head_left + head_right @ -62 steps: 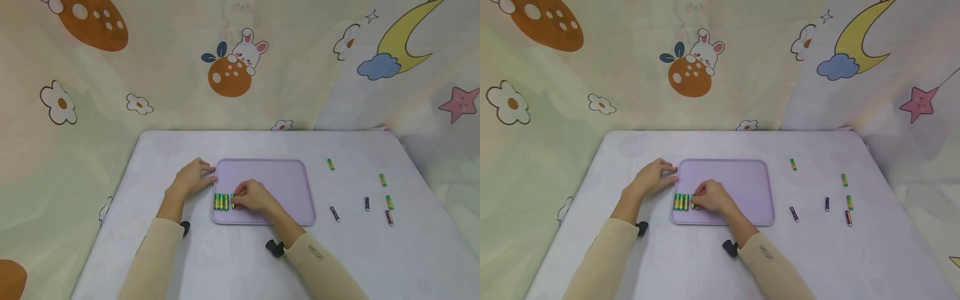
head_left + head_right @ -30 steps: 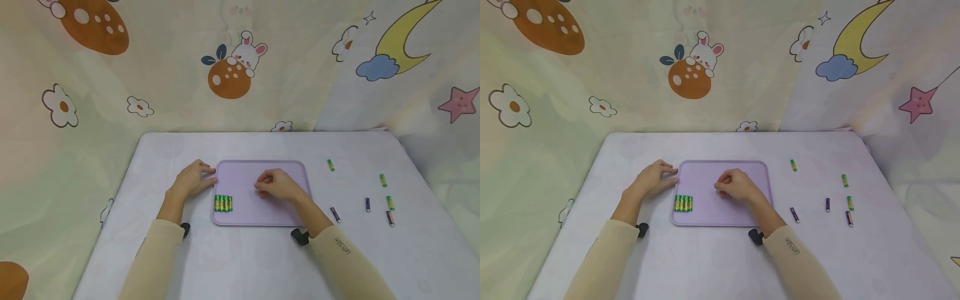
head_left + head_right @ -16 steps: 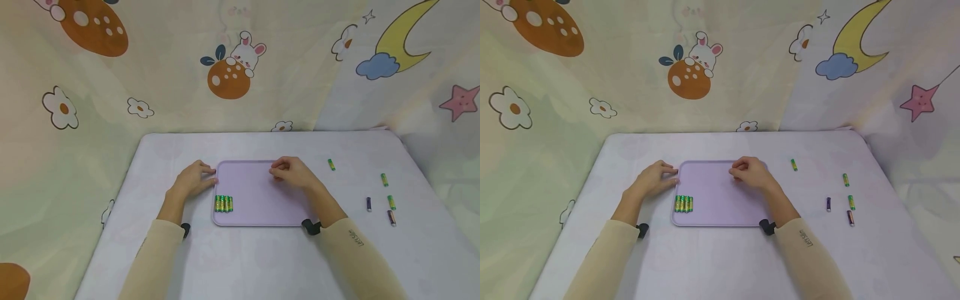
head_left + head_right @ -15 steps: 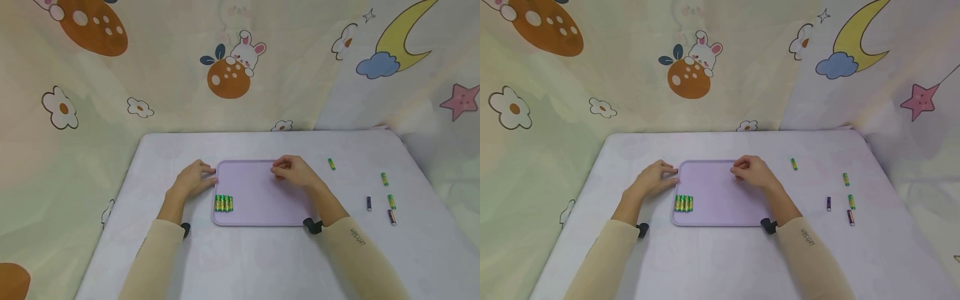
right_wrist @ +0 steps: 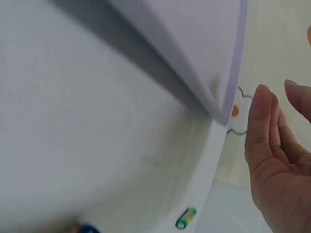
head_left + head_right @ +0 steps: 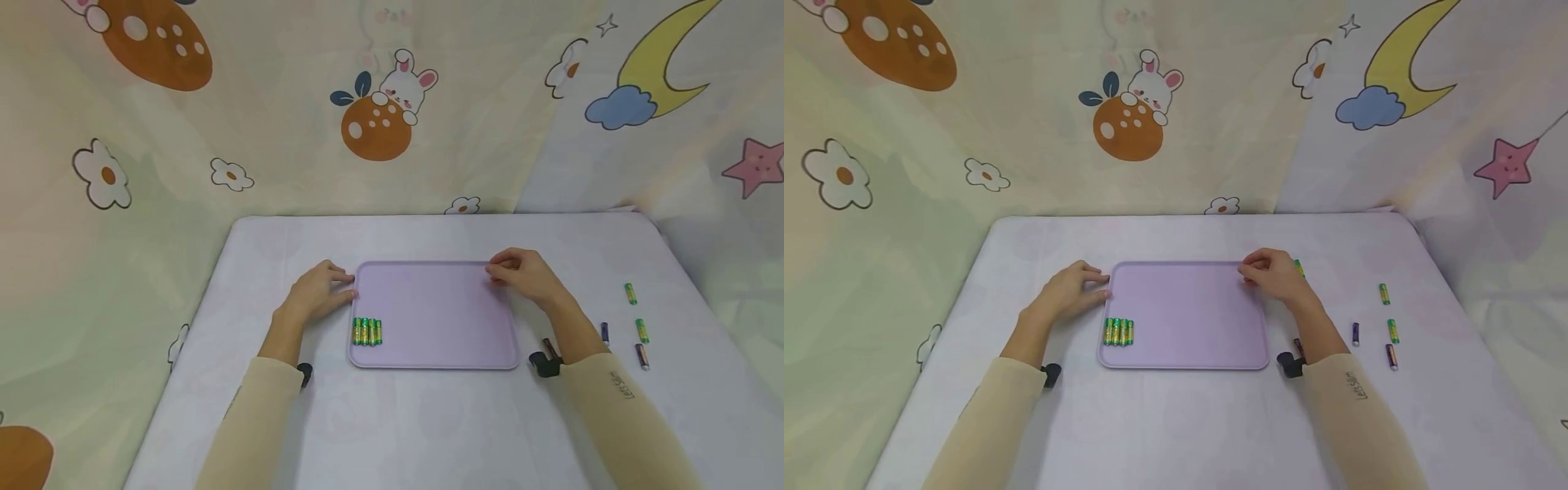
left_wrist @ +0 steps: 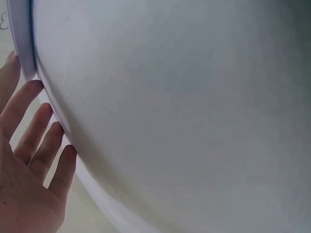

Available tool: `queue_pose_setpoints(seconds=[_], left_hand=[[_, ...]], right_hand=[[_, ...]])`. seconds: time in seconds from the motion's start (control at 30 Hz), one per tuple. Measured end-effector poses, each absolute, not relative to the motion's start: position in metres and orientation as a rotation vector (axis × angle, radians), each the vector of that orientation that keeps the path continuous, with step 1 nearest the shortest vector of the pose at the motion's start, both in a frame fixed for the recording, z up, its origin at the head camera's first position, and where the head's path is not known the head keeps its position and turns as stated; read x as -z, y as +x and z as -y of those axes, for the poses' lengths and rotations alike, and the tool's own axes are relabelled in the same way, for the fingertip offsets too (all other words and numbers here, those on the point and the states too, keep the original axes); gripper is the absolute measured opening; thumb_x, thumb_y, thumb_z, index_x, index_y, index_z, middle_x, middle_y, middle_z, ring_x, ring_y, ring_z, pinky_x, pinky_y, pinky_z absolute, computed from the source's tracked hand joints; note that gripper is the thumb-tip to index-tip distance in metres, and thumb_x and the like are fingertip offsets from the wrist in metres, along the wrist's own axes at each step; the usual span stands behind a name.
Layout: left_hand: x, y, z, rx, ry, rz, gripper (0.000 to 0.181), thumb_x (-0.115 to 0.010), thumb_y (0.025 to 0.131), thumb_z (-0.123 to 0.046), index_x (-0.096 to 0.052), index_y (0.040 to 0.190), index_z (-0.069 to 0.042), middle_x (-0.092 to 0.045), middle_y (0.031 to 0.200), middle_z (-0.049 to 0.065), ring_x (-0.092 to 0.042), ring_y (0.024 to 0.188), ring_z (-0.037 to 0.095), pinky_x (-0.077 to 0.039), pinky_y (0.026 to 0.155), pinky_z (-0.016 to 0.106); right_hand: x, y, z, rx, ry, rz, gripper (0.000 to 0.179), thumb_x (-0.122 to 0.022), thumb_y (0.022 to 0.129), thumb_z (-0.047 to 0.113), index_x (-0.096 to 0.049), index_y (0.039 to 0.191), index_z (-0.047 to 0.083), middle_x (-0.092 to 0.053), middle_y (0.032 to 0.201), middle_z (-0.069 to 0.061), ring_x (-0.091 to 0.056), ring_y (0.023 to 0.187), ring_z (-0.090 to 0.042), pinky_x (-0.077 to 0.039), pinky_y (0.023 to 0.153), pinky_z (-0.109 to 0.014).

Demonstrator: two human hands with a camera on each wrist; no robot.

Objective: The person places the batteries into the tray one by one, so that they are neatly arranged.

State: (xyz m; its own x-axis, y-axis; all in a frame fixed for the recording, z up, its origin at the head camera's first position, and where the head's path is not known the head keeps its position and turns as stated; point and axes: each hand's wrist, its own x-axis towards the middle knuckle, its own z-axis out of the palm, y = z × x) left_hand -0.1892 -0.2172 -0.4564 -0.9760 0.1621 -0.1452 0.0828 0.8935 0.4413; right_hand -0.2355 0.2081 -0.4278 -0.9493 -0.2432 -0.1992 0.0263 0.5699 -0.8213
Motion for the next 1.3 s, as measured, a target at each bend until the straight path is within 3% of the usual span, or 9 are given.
queue_pose_setpoints(seconds=[0.17,0.43,0.77,0.97,1.07,1.3], left_hand=[[0.456,-0.190,0.216,-0.655,0.188,-2.882,0.050,-0.073,0.094,-0.049,-0.070,0.135,-0.019,-0.057,0.140,0.007,-0.053,0.133,0.034,-0.044,0.110,0.057],[0.456,-0.190,0.217,-0.658,0.194,-2.873,0.050,-0.072,0.094,-0.048,-0.070,0.135,-0.020,-0.057,0.141,0.006,-0.053,0.134,0.034,-0.044,0.110,0.058],[0.456,-0.188,0.215,-0.651,0.170,-2.885,0.050,-0.073,0.094,-0.047,-0.070,0.135,-0.019,-0.057,0.140,0.008,-0.053,0.134,0.035,-0.044,0.110,0.057],[0.453,-0.188,0.213,-0.647,0.148,-2.877,0.050,-0.073,0.093,-0.048,-0.070,0.134,-0.019,-0.057,0.140,0.006,-0.053,0.134,0.033,-0.044,0.111,0.056],[0.451,-0.187,0.213,-0.660,0.145,-2.872,0.050,-0.073,0.093,-0.047,-0.070,0.135,-0.019,-0.057,0.140,0.007,-0.052,0.134,0.034,-0.043,0.111,0.056],[0.450,-0.186,0.212,-0.652,0.138,-2.875,0.050,-0.073,0.094,-0.047,-0.070,0.135,-0.018,-0.057,0.140,0.007,-0.052,0.135,0.034,-0.043,0.112,0.057]], right_hand=[[0.421,-0.238,-0.224,1.335,-0.147,-2.537,0.043,-0.066,0.102,0.029,-0.059,0.127,-0.005,-0.067,0.118,-0.026,-0.073,0.100,-0.026,-0.061,0.090,-0.034],[0.418,-0.244,-0.240,1.386,-0.142,-2.538,0.048,-0.064,0.103,0.029,-0.057,0.131,-0.008,-0.065,0.125,-0.029,-0.073,0.091,-0.010,-0.060,0.085,-0.024],[0.422,-0.257,-0.267,1.381,-0.069,-2.601,0.050,-0.064,0.102,0.032,-0.057,0.132,-0.008,-0.066,0.124,-0.025,-0.072,0.084,-0.003,-0.057,0.078,-0.015],[0.428,-0.261,-0.285,1.289,0.027,-2.636,0.056,-0.062,0.103,0.038,-0.055,0.135,-0.006,-0.065,0.127,-0.024,-0.071,0.086,-0.003,-0.055,0.077,-0.015],[0.429,-0.263,-0.291,1.221,0.088,-2.670,0.056,-0.060,0.103,0.040,-0.055,0.137,-0.005,-0.066,0.126,-0.023,-0.070,0.085,-0.002,-0.053,0.080,-0.019],[0.434,-0.270,-0.299,1.148,0.205,-2.717,0.055,-0.061,0.102,0.040,-0.056,0.134,-0.004,-0.071,0.109,-0.013,-0.068,0.084,-0.009,-0.051,0.094,-0.045]])
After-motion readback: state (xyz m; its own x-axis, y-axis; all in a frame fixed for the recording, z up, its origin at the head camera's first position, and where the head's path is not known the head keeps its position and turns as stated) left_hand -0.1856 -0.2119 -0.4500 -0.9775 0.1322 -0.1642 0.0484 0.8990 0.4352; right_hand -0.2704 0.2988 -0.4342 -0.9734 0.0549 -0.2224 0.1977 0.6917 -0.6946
